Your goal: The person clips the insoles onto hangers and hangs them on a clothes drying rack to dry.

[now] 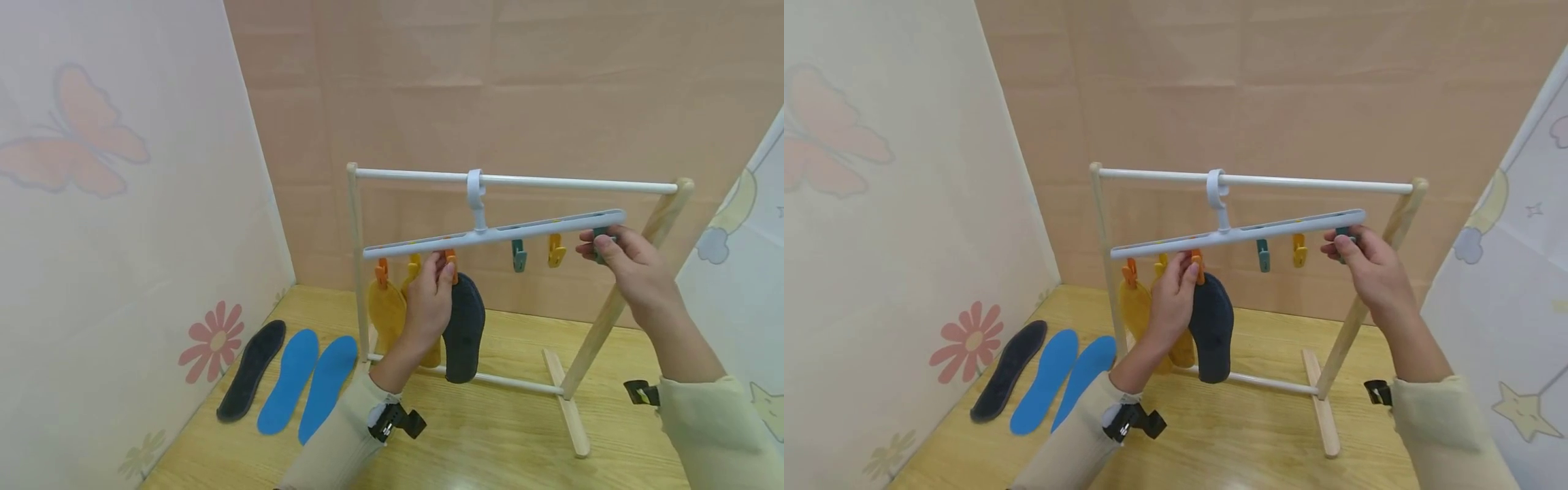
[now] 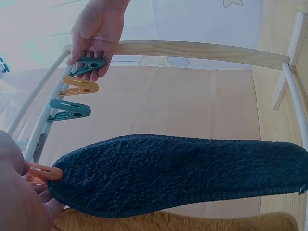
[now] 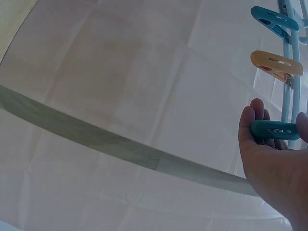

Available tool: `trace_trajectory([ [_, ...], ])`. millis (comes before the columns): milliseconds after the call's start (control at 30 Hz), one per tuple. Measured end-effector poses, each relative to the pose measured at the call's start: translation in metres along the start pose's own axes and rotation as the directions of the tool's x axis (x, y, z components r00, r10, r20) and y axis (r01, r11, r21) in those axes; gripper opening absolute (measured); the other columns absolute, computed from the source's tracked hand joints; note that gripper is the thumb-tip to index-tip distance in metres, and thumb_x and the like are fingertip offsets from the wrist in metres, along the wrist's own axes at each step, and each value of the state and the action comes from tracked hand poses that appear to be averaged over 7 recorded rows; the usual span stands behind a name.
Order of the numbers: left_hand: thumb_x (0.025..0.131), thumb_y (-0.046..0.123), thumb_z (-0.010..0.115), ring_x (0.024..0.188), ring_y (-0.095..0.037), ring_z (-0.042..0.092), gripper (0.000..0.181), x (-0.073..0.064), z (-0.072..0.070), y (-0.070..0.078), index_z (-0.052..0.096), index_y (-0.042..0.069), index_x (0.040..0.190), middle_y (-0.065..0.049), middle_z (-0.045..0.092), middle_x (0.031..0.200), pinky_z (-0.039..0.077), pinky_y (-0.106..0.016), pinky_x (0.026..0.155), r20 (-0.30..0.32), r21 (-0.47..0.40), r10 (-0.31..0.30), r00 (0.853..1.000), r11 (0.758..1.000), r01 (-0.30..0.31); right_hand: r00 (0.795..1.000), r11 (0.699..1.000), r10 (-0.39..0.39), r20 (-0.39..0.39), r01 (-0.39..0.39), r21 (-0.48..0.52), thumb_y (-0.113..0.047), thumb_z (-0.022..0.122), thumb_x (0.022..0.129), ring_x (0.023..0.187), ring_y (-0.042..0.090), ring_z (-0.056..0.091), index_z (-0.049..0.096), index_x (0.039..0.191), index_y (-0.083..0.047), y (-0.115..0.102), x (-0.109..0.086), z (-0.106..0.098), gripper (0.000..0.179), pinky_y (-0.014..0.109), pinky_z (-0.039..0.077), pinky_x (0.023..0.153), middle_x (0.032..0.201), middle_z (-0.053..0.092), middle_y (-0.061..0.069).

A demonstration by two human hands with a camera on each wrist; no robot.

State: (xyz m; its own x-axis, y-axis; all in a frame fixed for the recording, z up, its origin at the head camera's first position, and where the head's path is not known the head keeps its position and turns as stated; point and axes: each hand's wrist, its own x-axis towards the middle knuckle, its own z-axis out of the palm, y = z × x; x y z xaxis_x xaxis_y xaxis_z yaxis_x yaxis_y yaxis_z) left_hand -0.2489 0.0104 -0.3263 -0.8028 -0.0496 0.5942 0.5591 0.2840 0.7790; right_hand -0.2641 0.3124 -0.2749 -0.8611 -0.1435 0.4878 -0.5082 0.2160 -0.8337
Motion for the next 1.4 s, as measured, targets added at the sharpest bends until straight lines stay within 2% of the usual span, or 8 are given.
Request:
trace_trajectory([
  [200, 0.107, 0.013, 0.052, 0.131, -0.025, 0.058, 0.042, -0.003, -0.007, 0.005, 0.047, -0.002, 0.146, -0.015, 0.057, 0.144, 0.047, -0.031, 0.105, 0.047, 0.059, 0.04, 0.998, 0.997, -0.042, 1.0, 0.993, -0.013, 0.005, 0.012, 0.119, -0.018, 0.052, 0.106, 0.1, 0.002, 0.066, 0.055, 0.13, -0.001, 0.003, -0.005, -0.003, 0.03, 0.012, 0.039, 0.092, 0.113, 0.066, -0.008],
  [333, 0.105, 0.013, 0.056, 0.133, -0.023, 0.056, 0.044, -0.009, -0.015, 0.005, 0.047, 0.002, 0.146, -0.013, 0.056, 0.145, 0.046, -0.032, 0.108, 0.085, 0.115, 0.065, 0.994, 0.991, -0.075, 0.999, 0.981, -0.031, 0.009, 0.029, 0.193, -0.014, 0.053, 0.106, 0.1, 0.004, 0.068, 0.055, 0.129, 0.003, 0.005, -0.008, -0.005, 0.029, 0.012, 0.043, 0.092, 0.114, 0.067, -0.005],
  [567, 0.102, 0.022, 0.062, 0.122, -0.025, 0.057, 0.046, -0.025, -0.03, 0.001, 0.052, 0.006, 0.143, -0.01, 0.061, 0.136, 0.051, -0.037, 0.101, 0.151, 0.277, 0.102, 0.983, 0.95, -0.142, 0.993, 0.955, -0.118, 0.015, 0.11, 0.275, -0.001, 0.052, 0.104, 0.097, 0.009, 0.072, 0.052, 0.125, 0.012, 0.006, -0.015, -0.005, 0.025, 0.014, 0.052, 0.09, 0.111, 0.071, 0.004],
  [700, 0.1, 0.032, 0.065, 0.129, -0.024, 0.053, 0.052, -0.035, -0.04, -0.007, 0.052, 0.008, 0.144, -0.005, 0.058, 0.142, 0.048, -0.043, 0.105, 0.19, 0.33, 0.099, 0.977, 0.931, -0.158, 0.992, 0.957, -0.123, 0.014, 0.115, 0.266, 0.002, 0.052, 0.103, 0.097, 0.009, 0.072, 0.054, 0.123, 0.013, 0.006, -0.019, -0.004, 0.023, 0.014, 0.051, 0.09, 0.109, 0.073, 0.005],
  [867, 0.096, 0.034, 0.07, 0.133, -0.026, 0.051, 0.055, -0.045, -0.056, -0.019, 0.056, 0.006, 0.141, -0.006, 0.058, 0.142, 0.046, -0.048, 0.107, 0.184, 0.387, 0.118, 0.976, 0.904, -0.182, 0.997, 0.977, -0.071, 0.004, 0.069, 0.204, 0.0, 0.055, 0.102, 0.097, 0.006, 0.072, 0.058, 0.123, 0.011, 0.007, -0.024, -0.004, 0.024, 0.011, 0.047, 0.092, 0.108, 0.075, -0.001],
  [1033, 0.095, 0.035, 0.07, 0.131, -0.03, 0.052, 0.052, -0.054, -0.072, -0.029, 0.06, 0.006, 0.136, -0.009, 0.059, 0.14, 0.047, -0.05, 0.106, 0.165, 0.461, 0.088, 0.982, 0.873, -0.156, 0.999, 0.983, -0.046, 0.017, 0.043, 0.178, 0.0, 0.057, 0.102, 0.099, 0.005, 0.071, 0.059, 0.125, 0.01, 0.008, -0.027, -0.004, 0.025, 0.01, 0.048, 0.09, 0.111, 0.074, -0.003],
  [1267, 0.095, 0.031, 0.071, 0.122, -0.033, 0.056, 0.044, -0.063, -0.098, -0.045, 0.064, 0.006, 0.13, -0.01, 0.065, 0.13, 0.049, -0.052, 0.099, 0.123, 0.492, 0.061, 0.991, 0.863, -0.114, 0.997, 0.988, -0.045, 0.063, 0.036, 0.147, 0.003, 0.055, 0.101, 0.104, 0.004, 0.07, 0.056, 0.131, 0.009, 0.01, -0.03, -0.004, 0.03, 0.01, 0.047, 0.091, 0.117, 0.073, -0.003],
  [1400, 0.096, 0.032, 0.069, 0.122, -0.036, 0.055, 0.044, -0.073, -0.112, -0.045, 0.063, 0.005, 0.131, -0.013, 0.065, 0.129, 0.05, -0.054, 0.098, 0.102, 0.531, -0.02, 0.995, 0.847, -0.037, 0.995, 0.978, -0.054, 0.081, 0.036, 0.205, 0.005, 0.055, 0.101, 0.104, 0.007, 0.071, 0.055, 0.13, 0.011, 0.008, -0.031, -0.005, 0.03, 0.012, 0.049, 0.091, 0.116, 0.074, 0.0],
])
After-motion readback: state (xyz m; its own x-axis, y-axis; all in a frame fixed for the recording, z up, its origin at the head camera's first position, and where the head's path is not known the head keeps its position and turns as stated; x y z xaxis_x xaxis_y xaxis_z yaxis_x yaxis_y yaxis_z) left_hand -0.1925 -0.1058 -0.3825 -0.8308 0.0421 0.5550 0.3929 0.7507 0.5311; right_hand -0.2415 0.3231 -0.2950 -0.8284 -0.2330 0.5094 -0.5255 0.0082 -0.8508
